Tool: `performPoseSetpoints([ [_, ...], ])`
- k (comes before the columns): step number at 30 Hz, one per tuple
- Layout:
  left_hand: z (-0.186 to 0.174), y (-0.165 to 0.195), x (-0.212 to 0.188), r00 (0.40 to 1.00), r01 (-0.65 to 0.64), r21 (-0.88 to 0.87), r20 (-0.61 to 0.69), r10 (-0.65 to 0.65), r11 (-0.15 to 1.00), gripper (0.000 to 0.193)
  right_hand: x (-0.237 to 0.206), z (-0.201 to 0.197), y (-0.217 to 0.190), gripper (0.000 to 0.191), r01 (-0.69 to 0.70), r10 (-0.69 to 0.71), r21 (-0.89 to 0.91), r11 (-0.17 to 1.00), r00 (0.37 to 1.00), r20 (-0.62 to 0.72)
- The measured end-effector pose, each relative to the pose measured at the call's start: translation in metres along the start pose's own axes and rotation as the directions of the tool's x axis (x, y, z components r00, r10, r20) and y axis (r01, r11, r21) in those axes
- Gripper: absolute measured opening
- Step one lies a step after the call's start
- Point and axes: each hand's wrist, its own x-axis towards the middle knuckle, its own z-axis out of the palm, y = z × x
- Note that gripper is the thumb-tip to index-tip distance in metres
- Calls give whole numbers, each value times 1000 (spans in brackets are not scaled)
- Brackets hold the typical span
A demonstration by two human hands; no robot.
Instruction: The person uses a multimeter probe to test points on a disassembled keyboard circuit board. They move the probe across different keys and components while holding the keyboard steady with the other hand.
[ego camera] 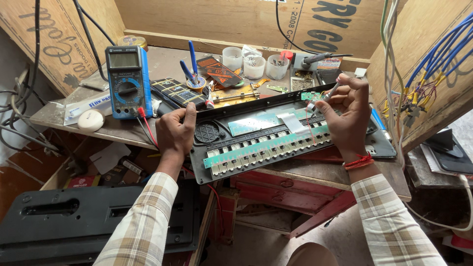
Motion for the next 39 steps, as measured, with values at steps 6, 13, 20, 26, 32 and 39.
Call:
performPoseSetpoints([
  [6, 0, -1, 1, 1000, 15, 27, 11, -16, 1000, 62, -2, -2, 2, 55, 15, -24, 86, 996, 995, 100],
  [13, -1, -1, 0, 1000, 7, 5, -5, -7, 1000, 57, 0, -6, 11, 61, -46, 43, -48, 998, 998, -44],
  [20, 0, -1, 0, 1000, -18, 4, -14, 18, 1000, 57, -4, -10, 8, 58, 35, -13, 143, 989, 988, -151],
  [26, 0, 0, 0, 1000, -3, -3, -5, 3, 1000, 56, -7, -7, -2, 33, 56, -62, 192, 980, 998, 24],
  [32, 0, 0, -1, 1000, -16, -3, -10, 16, 1000, 55, -7, -6, -6, 34, 66, -69, 213, 975, 998, 6],
  [39, -1, 0, -1, 999, -29, 12, -17, 29, 1000, 56, -7, 1, -6, 34, 52, -72, 250, 967, 995, 72],
])
